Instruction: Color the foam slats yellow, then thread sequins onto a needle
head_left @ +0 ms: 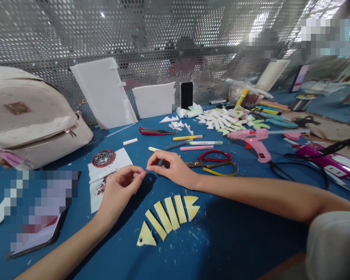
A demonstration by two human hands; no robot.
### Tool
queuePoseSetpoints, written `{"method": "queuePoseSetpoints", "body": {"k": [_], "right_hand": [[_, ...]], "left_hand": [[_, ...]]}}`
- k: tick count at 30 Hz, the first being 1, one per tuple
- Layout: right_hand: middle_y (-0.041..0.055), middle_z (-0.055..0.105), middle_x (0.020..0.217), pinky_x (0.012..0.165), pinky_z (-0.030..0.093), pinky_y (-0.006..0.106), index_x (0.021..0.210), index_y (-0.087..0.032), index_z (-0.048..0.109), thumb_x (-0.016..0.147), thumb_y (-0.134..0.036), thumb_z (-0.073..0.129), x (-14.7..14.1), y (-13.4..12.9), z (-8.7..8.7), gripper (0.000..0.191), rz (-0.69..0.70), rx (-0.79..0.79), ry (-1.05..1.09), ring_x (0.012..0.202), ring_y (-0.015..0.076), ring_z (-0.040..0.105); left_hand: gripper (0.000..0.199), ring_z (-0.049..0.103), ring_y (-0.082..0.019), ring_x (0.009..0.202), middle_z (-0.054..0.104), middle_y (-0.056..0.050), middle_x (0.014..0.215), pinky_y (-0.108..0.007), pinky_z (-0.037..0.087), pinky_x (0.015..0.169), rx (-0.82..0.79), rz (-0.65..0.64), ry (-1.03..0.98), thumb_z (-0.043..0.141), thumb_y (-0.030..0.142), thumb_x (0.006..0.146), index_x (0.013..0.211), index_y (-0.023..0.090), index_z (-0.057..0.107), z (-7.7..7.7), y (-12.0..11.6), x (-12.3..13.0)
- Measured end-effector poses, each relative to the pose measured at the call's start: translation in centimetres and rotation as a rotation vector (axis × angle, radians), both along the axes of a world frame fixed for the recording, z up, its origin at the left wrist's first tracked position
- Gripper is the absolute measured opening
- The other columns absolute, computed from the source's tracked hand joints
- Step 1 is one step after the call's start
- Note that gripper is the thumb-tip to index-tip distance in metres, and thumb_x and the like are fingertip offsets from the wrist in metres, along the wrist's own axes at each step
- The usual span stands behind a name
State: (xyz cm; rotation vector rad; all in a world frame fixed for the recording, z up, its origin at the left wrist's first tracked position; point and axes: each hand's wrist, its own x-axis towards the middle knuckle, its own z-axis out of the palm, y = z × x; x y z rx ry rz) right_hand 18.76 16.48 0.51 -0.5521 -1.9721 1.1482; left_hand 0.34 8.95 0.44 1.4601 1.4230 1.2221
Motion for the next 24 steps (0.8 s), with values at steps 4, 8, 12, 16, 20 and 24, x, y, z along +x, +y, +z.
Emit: {"method": "queuePoseSetpoints", "body": {"k": [4,8,12,16,20,24], "right_hand": [[0.0012,0.066,0.088,0.061,0.043,0.024,0.086,-0.018,0.067,0.094,-0.035,0.067,0.01,0.02,-0.04,0.018,0.007,0.001,-0.009,0.079,0.0133,0.059],[0.0007,0.066,0.087,0.061,0.043,0.023,0.086,-0.018,0.067,0.094,-0.033,0.067,0.01,0.03,-0.07,0.018,0.008,0.007,-0.005,0.078,0.0128,0.06],[0.0012,0.066,0.089,0.061,0.043,0.023,0.086,-0.018,0.067,0.094,-0.033,0.067,0.03,-0.01,-0.06,0.017,-0.005,0.009,0.002,0.079,0.0131,0.06],[0.0018,0.065,0.09,0.063,0.043,0.024,0.087,-0.018,0.066,0.095,-0.033,0.065,0.02,0.03,-0.17,0.018,-0.031,0.005,0.001,0.081,0.0138,0.06],[0.002,0.065,0.089,0.063,0.044,0.024,0.088,-0.018,0.065,0.095,-0.04,0.065,-0.07,0.18,-0.4,0.022,-0.056,0.0,0.005,0.081,0.0145,0.059],[0.0018,0.065,0.089,0.063,0.044,0.025,0.088,-0.018,0.065,0.094,-0.039,0.066,-0.07,0.24,-0.48,0.022,-0.05,-0.011,0.017,0.081,0.0145,0.059]], "left_hand": [[0.022,0.042,-0.01,0.051,0.053,0.004,0.056,-0.021,0.031,0.048,0.008,0.008,0.013,0.07,0.04,0.083,0.081,0.019,0.072,0.0,0.02,-0.02],[0.026,0.041,-0.011,0.051,0.052,0.004,0.055,-0.022,0.03,0.049,-0.006,0.006,0.022,0.068,0.044,0.085,0.08,0.018,0.071,0.1,-0.15,-0.05],[0.028,0.042,-0.011,0.051,0.05,0.005,0.055,-0.023,0.031,0.051,-0.013,-0.005,0.017,0.066,0.045,0.089,0.083,0.018,0.07,0.12,-0.25,-0.11],[0.027,0.043,-0.012,0.054,0.049,0.006,0.055,-0.023,0.033,0.055,0.007,-0.02,-0.004,0.062,0.045,0.093,0.091,0.019,0.067,-0.1,-0.16,-0.21],[0.024,0.047,-0.013,0.056,0.054,0.005,0.059,-0.024,0.036,0.058,0.018,-0.031,-0.017,0.062,0.043,0.093,0.088,0.02,0.062,-0.28,-0.09,-0.29],[0.023,0.049,-0.012,0.057,0.055,0.004,0.061,-0.023,0.038,0.058,0.024,-0.031,-0.009,0.065,0.041,0.091,0.084,0.019,0.064,-0.21,-0.1,-0.26]]}}
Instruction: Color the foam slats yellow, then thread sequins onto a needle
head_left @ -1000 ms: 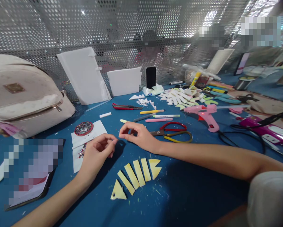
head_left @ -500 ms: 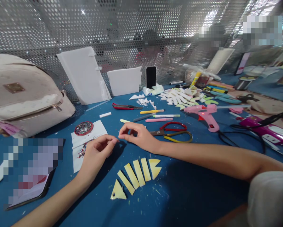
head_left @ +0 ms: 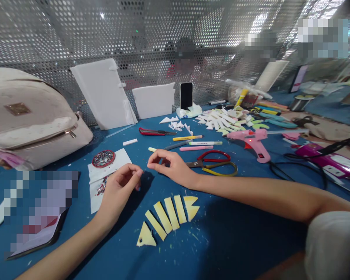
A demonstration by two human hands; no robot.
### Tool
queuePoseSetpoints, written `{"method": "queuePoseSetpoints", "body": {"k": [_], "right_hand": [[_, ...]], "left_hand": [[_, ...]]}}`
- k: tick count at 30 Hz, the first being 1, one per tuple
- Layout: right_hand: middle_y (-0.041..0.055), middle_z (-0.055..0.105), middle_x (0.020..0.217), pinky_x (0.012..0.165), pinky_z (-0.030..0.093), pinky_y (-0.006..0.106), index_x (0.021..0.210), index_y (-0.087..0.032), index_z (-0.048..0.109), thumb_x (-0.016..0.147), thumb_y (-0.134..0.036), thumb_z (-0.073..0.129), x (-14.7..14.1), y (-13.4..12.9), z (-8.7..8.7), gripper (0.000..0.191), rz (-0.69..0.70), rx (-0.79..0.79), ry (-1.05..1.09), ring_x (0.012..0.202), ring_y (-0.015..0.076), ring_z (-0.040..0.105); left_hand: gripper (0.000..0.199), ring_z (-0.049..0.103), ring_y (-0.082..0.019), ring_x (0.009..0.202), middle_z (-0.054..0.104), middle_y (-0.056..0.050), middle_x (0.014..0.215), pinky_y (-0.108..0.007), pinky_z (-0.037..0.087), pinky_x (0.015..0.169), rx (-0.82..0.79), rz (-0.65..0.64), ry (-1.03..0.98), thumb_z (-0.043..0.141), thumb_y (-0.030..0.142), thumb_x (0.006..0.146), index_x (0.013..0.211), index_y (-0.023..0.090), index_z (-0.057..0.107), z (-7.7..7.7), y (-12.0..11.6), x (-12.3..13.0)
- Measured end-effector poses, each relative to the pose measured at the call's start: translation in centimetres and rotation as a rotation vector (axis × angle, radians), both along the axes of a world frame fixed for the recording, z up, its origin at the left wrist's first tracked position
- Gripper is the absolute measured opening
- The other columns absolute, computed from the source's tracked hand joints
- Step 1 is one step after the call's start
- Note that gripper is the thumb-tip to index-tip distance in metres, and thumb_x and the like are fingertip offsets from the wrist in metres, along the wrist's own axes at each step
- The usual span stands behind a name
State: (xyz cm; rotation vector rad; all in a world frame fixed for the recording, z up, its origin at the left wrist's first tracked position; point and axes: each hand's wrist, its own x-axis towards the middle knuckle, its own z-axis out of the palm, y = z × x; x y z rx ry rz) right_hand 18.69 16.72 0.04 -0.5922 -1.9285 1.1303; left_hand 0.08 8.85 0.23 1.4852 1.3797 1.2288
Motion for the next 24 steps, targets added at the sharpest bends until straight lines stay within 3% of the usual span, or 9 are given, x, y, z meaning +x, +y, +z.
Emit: {"method": "queuePoseSetpoints", "body": {"k": [24], "right_hand": [[0.0022,0.066,0.093,0.061,0.042,0.022,0.093,-0.017,0.07,0.094,-0.03,0.069,0.15,-0.3,0.44,0.013,0.1,0.02,-0.016,0.082,0.0133,0.06]], "left_hand": [[0.028,0.042,-0.01,0.048,0.052,0.004,0.052,-0.022,0.03,0.051,-0.037,0.078,0.025,0.07,0.043,0.082,0.085,0.016,0.072,-0.1,0.0,0.12]]}}
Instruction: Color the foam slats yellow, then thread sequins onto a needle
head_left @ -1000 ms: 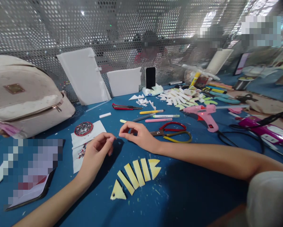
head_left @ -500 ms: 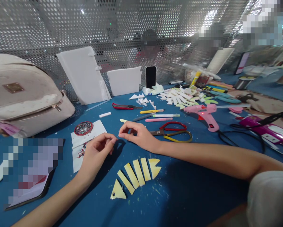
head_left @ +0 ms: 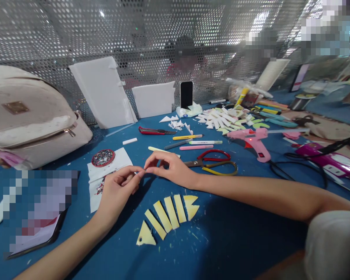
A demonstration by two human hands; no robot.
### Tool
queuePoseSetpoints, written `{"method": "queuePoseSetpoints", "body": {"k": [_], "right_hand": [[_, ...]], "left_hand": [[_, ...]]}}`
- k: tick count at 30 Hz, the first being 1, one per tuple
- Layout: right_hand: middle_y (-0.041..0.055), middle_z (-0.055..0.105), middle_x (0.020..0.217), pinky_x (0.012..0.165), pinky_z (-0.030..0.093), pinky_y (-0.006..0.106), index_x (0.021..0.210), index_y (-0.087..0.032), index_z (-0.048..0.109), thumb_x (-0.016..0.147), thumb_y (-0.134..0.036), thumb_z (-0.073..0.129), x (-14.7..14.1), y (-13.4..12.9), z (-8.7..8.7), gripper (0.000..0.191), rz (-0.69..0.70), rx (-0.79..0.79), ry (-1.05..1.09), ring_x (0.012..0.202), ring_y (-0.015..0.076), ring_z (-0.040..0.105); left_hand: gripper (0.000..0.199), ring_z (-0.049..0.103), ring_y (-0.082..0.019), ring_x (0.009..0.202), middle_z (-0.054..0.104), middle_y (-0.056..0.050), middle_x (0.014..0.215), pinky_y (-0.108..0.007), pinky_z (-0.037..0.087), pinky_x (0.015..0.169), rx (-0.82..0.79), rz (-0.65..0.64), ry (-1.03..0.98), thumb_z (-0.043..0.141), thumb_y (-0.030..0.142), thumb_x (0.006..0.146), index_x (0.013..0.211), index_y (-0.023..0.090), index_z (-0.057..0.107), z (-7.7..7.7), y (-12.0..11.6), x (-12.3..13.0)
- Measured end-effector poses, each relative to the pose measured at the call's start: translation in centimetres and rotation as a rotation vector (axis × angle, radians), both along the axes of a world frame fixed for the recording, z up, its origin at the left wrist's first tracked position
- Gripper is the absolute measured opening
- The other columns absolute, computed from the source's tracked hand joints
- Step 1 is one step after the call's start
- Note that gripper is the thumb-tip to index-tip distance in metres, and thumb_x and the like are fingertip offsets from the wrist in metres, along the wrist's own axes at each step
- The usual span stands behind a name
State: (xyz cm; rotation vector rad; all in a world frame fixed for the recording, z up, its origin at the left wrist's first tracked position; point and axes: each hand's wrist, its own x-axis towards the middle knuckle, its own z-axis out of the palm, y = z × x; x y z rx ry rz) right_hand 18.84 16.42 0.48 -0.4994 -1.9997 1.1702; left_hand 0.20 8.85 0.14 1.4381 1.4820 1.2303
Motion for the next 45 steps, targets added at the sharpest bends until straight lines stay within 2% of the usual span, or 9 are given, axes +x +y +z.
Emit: {"method": "queuePoseSetpoints", "body": {"k": [4,10,15,36,45], "right_hand": [[0.0012,0.066,0.09,0.057,0.04,0.021,0.093,-0.017,0.07,0.088,-0.031,0.076,-0.02,0.02,-0.19,0.016,0.008,0.015,0.011,0.078,0.0122,0.06],[-0.0001,0.066,0.085,0.056,0.039,0.02,0.09,-0.017,0.071,0.087,-0.023,0.076,-0.03,-0.03,-0.16,0.008,-0.006,0.029,0.008,0.072,0.01,0.058],[-0.0003,0.067,0.084,0.054,0.038,0.02,0.089,-0.016,0.072,0.087,-0.024,0.076,0.0,-0.09,-0.12,0.009,-0.026,0.018,0.004,0.068,0.0087,0.056],[0.0013,0.067,0.089,0.056,0.04,0.02,0.09,-0.016,0.072,0.091,-0.022,0.07,-0.01,-0.1,-0.12,0.007,-0.047,0.019,0.007,0.076,0.0106,0.059],[0.0019,0.067,0.087,0.057,0.041,0.022,0.088,-0.016,0.07,0.093,-0.028,0.067,-0.16,-0.12,-0.33,0.012,-0.073,0.016,-0.011,0.074,0.0118,0.058]], "left_hand": [[0.03,0.04,-0.009,0.047,0.051,0.004,0.05,-0.021,0.028,0.049,-0.01,-0.005,0.001,0.071,0.046,0.08,0.083,0.015,0.071,-0.08,0.01,-0.09],[0.031,0.039,-0.009,0.047,0.049,0.005,0.049,-0.021,0.026,0.049,-0.024,-0.037,0.018,0.07,0.046,0.082,0.081,0.015,0.071,0.0,-0.11,-0.04],[0.031,0.039,-0.009,0.047,0.05,0.004,0.049,-0.021,0.026,0.049,-0.023,-0.035,0.023,0.07,0.047,0.082,0.081,0.016,0.071,0.07,-0.13,-0.09],[0.028,0.039,-0.009,0.048,0.049,0.005,0.05,-0.022,0.026,0.049,-0.009,-0.018,0.021,0.07,0.045,0.082,0.081,0.017,0.072,-0.07,-0.02,-0.18],[0.027,0.04,-0.01,0.048,0.049,0.005,0.05,-0.023,0.027,0.05,-0.023,-0.019,0.018,0.071,0.044,0.083,0.083,0.018,0.072,-0.1,0.0,-0.07]]}}
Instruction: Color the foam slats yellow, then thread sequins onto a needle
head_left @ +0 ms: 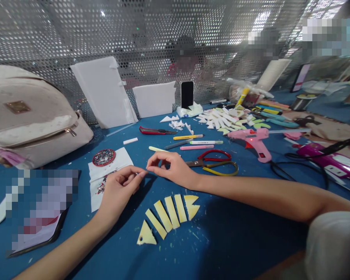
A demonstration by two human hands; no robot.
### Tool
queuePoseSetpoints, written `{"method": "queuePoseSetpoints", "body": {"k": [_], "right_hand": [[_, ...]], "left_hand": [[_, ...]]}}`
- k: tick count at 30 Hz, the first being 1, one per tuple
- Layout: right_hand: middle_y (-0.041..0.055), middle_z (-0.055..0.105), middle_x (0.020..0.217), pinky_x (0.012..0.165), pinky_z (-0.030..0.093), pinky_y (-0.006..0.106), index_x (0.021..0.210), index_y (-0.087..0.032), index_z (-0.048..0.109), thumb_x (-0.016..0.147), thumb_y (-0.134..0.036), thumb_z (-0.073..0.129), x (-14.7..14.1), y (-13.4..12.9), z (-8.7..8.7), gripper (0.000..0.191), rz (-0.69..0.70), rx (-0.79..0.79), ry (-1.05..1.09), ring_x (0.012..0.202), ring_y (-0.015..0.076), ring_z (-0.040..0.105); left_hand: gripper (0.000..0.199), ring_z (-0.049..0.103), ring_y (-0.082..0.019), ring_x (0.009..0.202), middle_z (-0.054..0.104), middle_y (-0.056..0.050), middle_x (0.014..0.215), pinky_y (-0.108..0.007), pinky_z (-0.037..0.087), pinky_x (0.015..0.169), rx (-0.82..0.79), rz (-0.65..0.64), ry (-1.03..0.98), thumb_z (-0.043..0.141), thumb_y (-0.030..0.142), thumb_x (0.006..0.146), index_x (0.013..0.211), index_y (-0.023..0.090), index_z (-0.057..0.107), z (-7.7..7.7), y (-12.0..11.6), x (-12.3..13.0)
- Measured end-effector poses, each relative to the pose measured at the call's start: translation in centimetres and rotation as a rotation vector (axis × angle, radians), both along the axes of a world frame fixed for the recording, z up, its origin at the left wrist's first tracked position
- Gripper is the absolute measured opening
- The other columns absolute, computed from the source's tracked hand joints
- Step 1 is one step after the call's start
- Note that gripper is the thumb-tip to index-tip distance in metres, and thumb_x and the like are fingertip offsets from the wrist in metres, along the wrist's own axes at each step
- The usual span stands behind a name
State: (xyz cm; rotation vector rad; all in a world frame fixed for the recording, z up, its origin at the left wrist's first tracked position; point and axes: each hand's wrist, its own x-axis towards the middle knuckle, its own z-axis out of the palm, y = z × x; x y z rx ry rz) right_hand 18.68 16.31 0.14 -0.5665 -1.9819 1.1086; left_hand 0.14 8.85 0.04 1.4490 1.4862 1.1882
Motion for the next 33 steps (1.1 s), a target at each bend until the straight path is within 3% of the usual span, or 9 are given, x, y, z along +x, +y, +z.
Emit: {"method": "queuePoseSetpoints", "body": {"k": [6,11,15,21,26,28,30,32,33], "right_hand": [[0.0021,0.069,0.089,0.061,0.042,0.023,0.087,-0.017,0.07,0.093,-0.028,0.067,0.0,0.2,0.0,0.013,-0.03,-0.028,-0.011,0.077,0.0129,0.059],[0.0017,0.067,0.092,0.058,0.041,0.022,0.093,-0.017,0.07,0.092,-0.029,0.07,0.1,0.1,0.2,0.012,0.077,-0.025,0.011,0.08,0.0125,0.06],[0.0008,0.066,0.087,0.057,0.04,0.021,0.088,-0.017,0.069,0.09,-0.03,0.074,0.1,0.1,0.1,0.014,0.063,-0.009,0.0,0.075,0.0116,0.059],[0.0007,0.065,0.086,0.061,0.042,0.022,0.088,-0.017,0.064,0.095,-0.036,0.067,0.1,0.2,0.0,0.02,0.09,-0.054,-0.034,0.077,0.0127,0.059],[0.0003,0.063,0.086,0.062,0.043,0.023,0.089,-0.018,0.06,0.097,-0.031,0.063,0.0,0.1,-0.1,0.015,0.073,-0.051,-0.031,0.074,0.0122,0.058],[0.0008,0.063,0.088,0.062,0.043,0.023,0.089,-0.018,0.06,0.096,-0.028,0.063,0.0,0.1,-0.2,0.013,0.053,-0.028,-0.026,0.075,0.0125,0.058],[0.0017,0.064,0.091,0.062,0.042,0.023,0.088,-0.018,0.059,0.095,-0.025,0.062,0.0,0.0,-0.3,0.01,0.049,-0.007,-0.018,0.077,0.0131,0.058],[0.0024,0.064,0.092,0.062,0.042,0.024,0.087,-0.018,0.057,0.094,-0.021,0.062,0.0,0.0,-0.4,0.008,0.063,0.005,-0.006,0.078,0.0137,0.059],[0.0026,0.065,0.093,0.063,0.042,0.024,0.086,-0.018,0.057,0.093,-0.021,0.063,0.0,0.0,-0.4,0.009,0.072,0.003,0.001,0.079,0.0139,0.059]], "left_hand": [[0.027,0.039,-0.01,0.048,0.049,0.005,0.05,-0.023,0.027,0.05,0.005,0.003,-0.004,0.07,0.045,0.082,0.082,0.017,0.071,0.3,-0.1,0.1],[0.029,0.039,-0.01,0.048,0.049,0.005,0.051,-0.023,0.026,0.051,0.013,-0.007,0.009,0.069,0.046,0.084,0.082,0.017,0.071,0.1,0.0,0.0],[0.029,0.039,-0.01,0.048,0.049,0.005,0.05,-0.023,0.026,0.051,0.013,-0.018,0.021,0.069,0.046,0.085,0.082,0.017,0.071,0.1,0.0,0.0],[0.028,0.039,-0.01,0.049,0.048,0.005,0.05,-0.023,0.026,0.05,0.031,-0.019,0.032,0.068,0.043,0.086,0.081,0.016,0.07,0.3,-0.2,0.0],[0.025,0.041,-0.011,0.051,0.049,0.004,0.056,-0.023,0.031,0.051,0.069,-0.023,0.029,0.065,0.042,0.09,0.08,0.019,0.067,0.5,-0.3,0.1],[0.023,0.049,-0.014,0.062,0.056,0.001,0.068,-0.024,0.038,0.057,0.133,-0.019,0.033,0.065,0.04,0.091,0.08,0.02,0.066,0.6,-0.5,0.1],[0.021,0.059,-0.019,0.085,0.063,-0.004,0.089,-0.026,0.045,0.07,0.236,-0.044,0.067,0.063,0.036,0.093,0.079,0.021,0.067,0.7,-0.8,0.1],[0.023,0.06,-0.023,0.104,0.066,-0.007,0.103,-0.03,0.047,0.084,0.309,-0.119,0.107,0.059,0.032,0.096,0.077,0.022,0.066,0.7,-1.1,0.0],[0.024,0.061,-0.023,0.103,0.067,-0.008,0.103,-0.031,0.047,0.086,0.316,-0.173,0.112,0.057,0.031,0.098,0.077,0.022,0.066,0.7,-1.3,0.0]]}}
